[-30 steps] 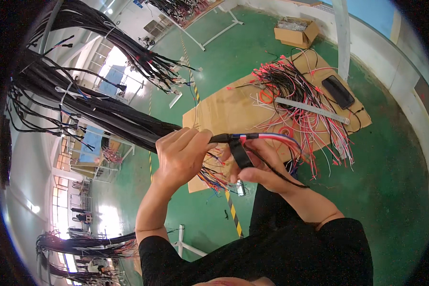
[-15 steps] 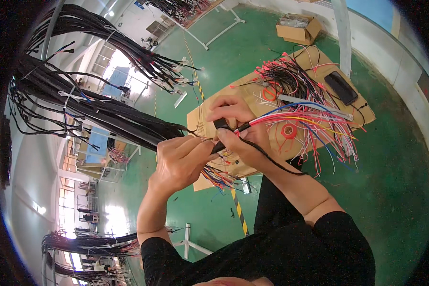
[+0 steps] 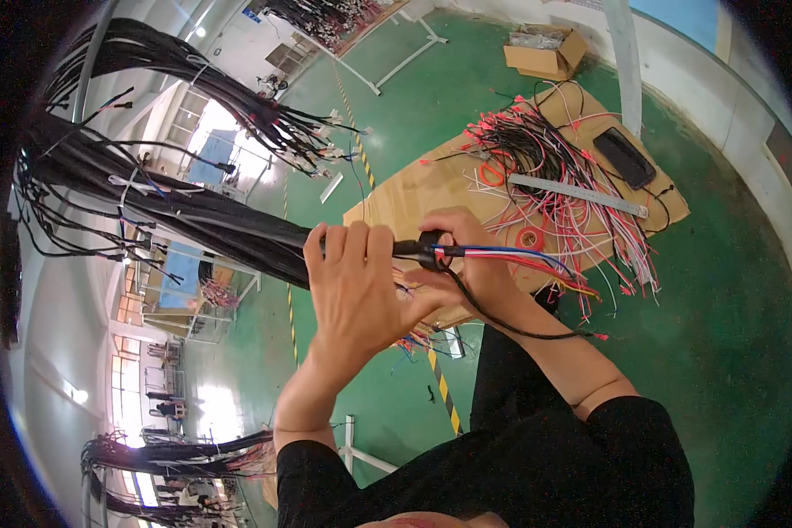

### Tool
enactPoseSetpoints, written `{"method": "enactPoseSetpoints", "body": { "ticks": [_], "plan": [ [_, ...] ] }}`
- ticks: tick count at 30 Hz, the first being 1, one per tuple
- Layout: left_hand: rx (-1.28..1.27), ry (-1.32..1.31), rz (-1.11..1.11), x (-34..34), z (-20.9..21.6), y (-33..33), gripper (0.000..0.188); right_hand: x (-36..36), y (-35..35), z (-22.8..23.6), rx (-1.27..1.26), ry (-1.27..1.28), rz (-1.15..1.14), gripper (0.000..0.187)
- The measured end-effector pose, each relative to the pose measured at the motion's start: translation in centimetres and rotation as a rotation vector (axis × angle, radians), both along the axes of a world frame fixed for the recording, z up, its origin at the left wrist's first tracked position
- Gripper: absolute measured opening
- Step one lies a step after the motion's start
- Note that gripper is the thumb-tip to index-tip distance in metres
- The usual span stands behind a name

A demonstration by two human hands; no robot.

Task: The recorder is assembling electrical wiring harnesses by grouping wires, measuring them with a ruler, and securing them with tape.

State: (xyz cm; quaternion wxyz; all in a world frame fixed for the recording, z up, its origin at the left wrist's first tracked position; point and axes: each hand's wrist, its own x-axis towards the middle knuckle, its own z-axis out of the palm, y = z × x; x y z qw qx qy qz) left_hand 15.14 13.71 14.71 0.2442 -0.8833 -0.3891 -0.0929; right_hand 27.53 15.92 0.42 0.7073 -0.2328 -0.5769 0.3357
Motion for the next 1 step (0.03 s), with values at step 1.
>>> {"method": "enactPoseSetpoints", "body": {
  "ticks": [1],
  "plan": [
    [0.062,-0.041,-0.003,0.45,-0.16,0.14,0.061,-0.42,-0.01,-0.10,0.062,0.069,-0.038,0.056]
  ]
}}
